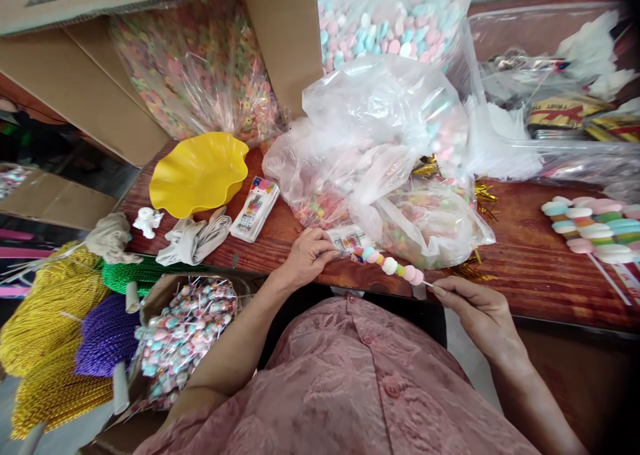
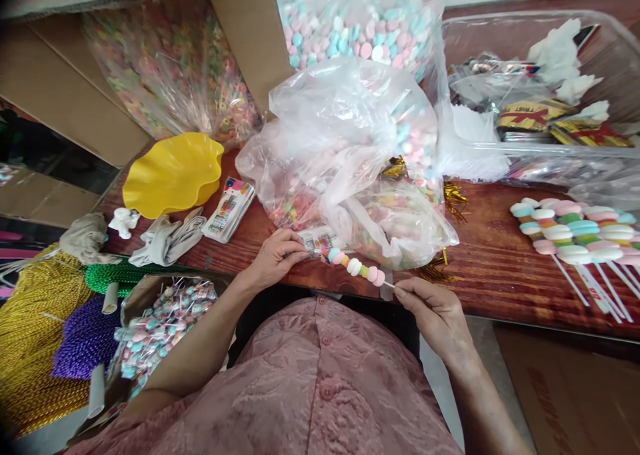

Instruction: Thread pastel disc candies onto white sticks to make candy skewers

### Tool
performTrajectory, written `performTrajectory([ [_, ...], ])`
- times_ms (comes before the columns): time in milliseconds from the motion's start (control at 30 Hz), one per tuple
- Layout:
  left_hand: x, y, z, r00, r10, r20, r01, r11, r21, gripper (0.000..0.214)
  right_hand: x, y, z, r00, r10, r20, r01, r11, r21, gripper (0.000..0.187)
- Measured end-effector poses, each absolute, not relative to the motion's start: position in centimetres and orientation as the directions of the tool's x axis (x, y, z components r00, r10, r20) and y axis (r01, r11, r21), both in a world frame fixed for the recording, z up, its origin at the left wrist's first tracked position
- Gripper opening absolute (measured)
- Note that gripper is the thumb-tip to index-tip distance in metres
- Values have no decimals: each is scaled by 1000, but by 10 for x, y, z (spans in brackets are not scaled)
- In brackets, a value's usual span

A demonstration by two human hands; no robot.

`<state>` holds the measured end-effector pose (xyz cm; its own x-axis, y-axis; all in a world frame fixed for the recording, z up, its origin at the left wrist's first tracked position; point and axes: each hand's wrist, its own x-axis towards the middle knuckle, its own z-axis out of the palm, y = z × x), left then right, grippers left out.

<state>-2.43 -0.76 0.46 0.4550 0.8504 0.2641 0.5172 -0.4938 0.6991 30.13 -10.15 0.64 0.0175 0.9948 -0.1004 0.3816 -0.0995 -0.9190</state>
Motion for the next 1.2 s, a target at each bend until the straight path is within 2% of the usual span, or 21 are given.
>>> performTrajectory([
  [100, -23, -8, 4, 421, 875, 237, 479, -437, 761, 20, 301, -102, 8, -31, 987, -155, 353, -134, -926, 25],
  [200, -23, -8, 3, 313, 928, 203, 394, -322, 861, 23, 303, -103, 9, -68, 983, -171, 284, -145, -948, 22],
  [300, -20, -10, 6, 187, 959, 212, 357, -268, 895, 24, 298, -101, 14, 33, 998, -59, 27, -60, -998, 17],
  [367, -15, -10, 11, 139, 958, 249, 357, -283, 890, 24, 288, -97, 23, 113, 993, 17, -160, 35, -986, 14],
  [467, -2, -7, 24, 121, 933, 338, 377, -358, 854, 21, 262, -86, 44, 136, 989, 66, -289, 103, -952, 10],
  [633, 27, -3, 42, 151, 858, 491, 438, -503, 745, 19, 214, -64, 60, 53, 996, 71, -304, 83, -949, 15],
  [800, 41, -5, 47, 132, 812, 569, 437, -563, 702, 21, 202, -46, 46, 81, 996, 44, -236, 62, -970, 24],
  [933, 44, -6, 42, 178, 792, 584, 485, -587, 648, 20, 204, -40, 37, 120, 992, 35, -164, 55, -985, 26],
  [1067, 48, -7, 35, 258, 750, 609, 478, -646, 594, 20, 203, -36, 35, 149, 989, 17, -257, 56, -965, 27],
  [1200, 45, -9, 32, 247, 776, 581, 434, -624, 649, 20, 210, -40, 39, 156, 987, 25, -241, 62, -968, 25],
])
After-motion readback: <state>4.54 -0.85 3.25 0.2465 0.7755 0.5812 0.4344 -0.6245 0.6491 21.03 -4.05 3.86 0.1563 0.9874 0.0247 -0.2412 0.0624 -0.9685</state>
